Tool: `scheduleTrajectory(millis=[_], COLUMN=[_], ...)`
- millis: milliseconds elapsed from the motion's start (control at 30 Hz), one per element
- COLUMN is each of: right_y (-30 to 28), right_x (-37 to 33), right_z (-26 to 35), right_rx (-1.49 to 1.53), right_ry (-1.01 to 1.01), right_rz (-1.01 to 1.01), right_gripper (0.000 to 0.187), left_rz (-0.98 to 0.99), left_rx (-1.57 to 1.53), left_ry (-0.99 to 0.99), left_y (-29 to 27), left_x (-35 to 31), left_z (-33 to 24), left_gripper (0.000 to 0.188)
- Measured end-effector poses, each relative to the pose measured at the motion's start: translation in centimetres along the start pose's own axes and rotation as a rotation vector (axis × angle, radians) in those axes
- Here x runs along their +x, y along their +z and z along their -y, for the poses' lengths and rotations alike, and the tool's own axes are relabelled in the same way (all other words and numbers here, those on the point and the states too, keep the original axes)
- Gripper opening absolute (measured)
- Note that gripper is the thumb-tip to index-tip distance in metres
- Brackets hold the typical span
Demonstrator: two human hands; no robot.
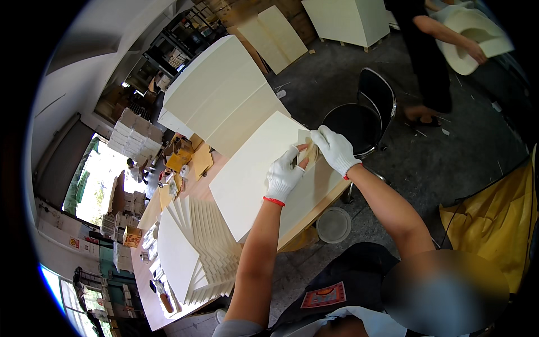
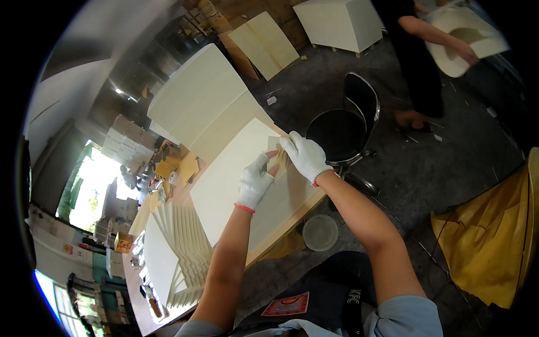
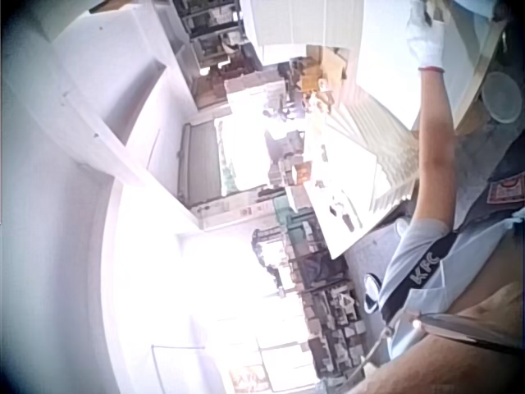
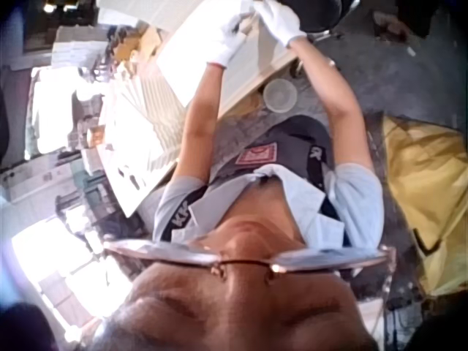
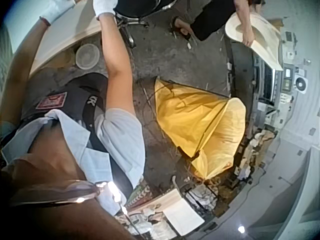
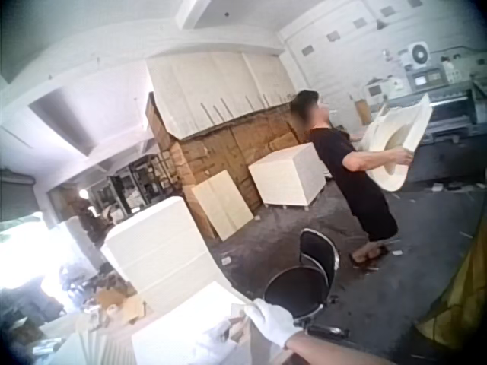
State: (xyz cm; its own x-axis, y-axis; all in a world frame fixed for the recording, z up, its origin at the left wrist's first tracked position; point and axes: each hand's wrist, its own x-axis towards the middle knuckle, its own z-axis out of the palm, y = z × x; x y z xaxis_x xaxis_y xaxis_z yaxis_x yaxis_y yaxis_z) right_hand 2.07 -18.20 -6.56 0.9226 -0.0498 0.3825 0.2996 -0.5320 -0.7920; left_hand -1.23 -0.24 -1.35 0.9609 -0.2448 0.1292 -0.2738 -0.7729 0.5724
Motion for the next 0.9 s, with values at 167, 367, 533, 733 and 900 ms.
scheduleTrajectory(millis=[167, 367, 533, 733, 900], right_y=[-0.2, 0.2, 0.0, 0.0, 0.5], right_x=[0.0, 0.0, 0.0, -0.2, -0.3], right_z=[0.2, 0.0, 0.1, 0.0, -0.1], right_rx=[-0.011, 0.003, 0.015, 0.017, 0.031], right_ry=[-0.002, 0.007, 0.013, 0.001, 0.0], right_rz=[-0.001, -0.032, -0.014, 0.009, -0.067], right_gripper=[0.046, 0.046, 0.047, 0.043, 0.039], left_rz=[-0.115, -0.054, -0.02, -0.139, -0.098], left_rx=[-0.048, 0.065, 0.125, 0.019, 0.098], left_ry=[0.054, 0.083, 0.021, 0.089, 0.181], left_y=[0.2, 0.0, -0.1, 0.4, 0.4], left_x=[-0.1, -0.2, -0.3, -0.2, -0.3], left_z=[0.1, -0.5, -0.9, -0.1, -0.1], left_gripper=[0.029, 0.024, 0.024, 0.023, 0.03])
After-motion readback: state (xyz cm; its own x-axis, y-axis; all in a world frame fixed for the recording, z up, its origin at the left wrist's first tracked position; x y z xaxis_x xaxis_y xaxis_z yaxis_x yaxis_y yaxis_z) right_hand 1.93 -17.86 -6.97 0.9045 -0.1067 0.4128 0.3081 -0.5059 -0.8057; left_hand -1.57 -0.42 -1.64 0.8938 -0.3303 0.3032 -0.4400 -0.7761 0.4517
